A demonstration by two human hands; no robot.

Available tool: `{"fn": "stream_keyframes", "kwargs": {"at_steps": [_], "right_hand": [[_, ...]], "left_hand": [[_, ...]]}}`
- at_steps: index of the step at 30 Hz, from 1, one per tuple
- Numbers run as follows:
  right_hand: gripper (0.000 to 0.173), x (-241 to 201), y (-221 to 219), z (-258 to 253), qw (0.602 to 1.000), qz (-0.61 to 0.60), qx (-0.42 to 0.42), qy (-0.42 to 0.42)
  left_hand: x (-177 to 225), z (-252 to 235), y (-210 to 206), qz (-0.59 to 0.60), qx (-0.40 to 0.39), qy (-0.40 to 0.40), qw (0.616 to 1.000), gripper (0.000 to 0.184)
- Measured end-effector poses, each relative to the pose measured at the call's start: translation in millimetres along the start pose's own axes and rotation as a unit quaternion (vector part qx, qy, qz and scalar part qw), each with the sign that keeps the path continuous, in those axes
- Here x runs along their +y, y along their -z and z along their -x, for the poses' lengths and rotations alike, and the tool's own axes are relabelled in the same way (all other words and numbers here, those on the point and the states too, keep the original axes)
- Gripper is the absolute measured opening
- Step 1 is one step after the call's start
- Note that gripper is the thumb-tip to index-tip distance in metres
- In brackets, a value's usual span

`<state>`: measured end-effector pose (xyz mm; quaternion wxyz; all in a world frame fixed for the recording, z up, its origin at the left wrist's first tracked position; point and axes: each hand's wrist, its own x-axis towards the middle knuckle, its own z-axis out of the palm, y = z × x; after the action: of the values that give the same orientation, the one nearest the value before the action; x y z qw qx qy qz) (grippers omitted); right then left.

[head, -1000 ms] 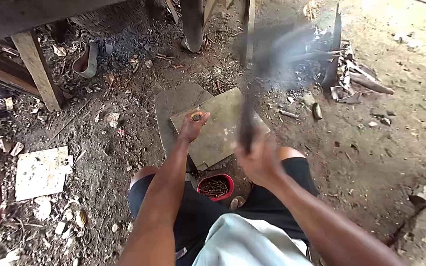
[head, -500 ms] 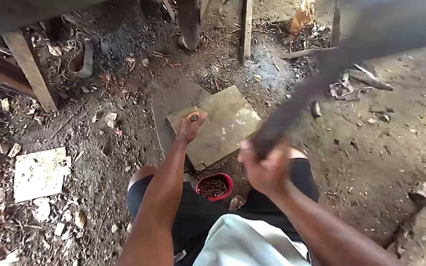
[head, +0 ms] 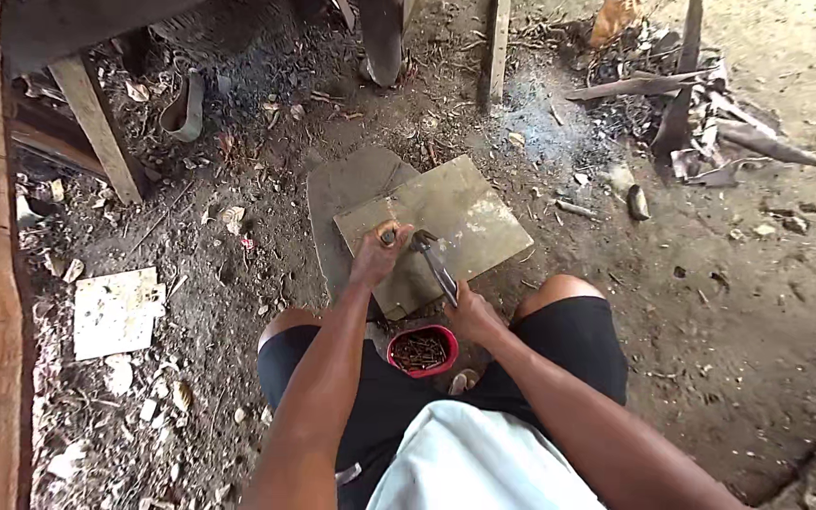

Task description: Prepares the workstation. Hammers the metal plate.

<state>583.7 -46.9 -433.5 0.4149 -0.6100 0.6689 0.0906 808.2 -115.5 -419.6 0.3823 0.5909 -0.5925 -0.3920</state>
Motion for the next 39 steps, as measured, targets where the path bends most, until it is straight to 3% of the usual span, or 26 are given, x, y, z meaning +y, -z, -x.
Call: {"fn": "stream_keyframes", "kwargs": {"at_steps": [3,6,10,13,19,28,39], "right_hand": [[0.052,-0.3,5.3,-0.2,1.000,0.014,-0.008,-0.002],[0.048,0.1,7.4,-1.0,1.000,0.011,-0.008,-0.002],[0.049,0.8,12.6,-3.7,1.000,0.005,-0.018,0.006],[0.048,2.9,10.9,-3.1,1.000,0.002,-0.020,0.002],[0.050,1.9,5.6,-0.6,1.000,0.004,-0.010,0.002],[0.046,-5.6,6.0,0.6,1.000,0.013,-0.005,-0.001],[0.046,-7.6,4.7,2.3,1.000,0.019,-0.008,0.000]], "left_hand": [[-16.8,40.2,-16.4,-0.093,-0.081,-0.093,0.988,0.029],[-42.1,66.9,-37.0,-0.162,-0.124,-0.189,0.960,0.045],[-14.6,24.8,-3.1,0.010,0.001,-0.060,0.998,0.029],[-17.4,-30.4,18.6,0.185,0.120,0.044,0.974,0.028],[-4.4,-14.1,16.9,0.291,0.049,-0.073,0.953,0.028],[-28.7,-7.0,6.8,0.277,0.055,-0.073,0.956,0.030],[-28.7,-13.8,9.4,0.270,0.050,-0.065,0.959,0.028]]}}
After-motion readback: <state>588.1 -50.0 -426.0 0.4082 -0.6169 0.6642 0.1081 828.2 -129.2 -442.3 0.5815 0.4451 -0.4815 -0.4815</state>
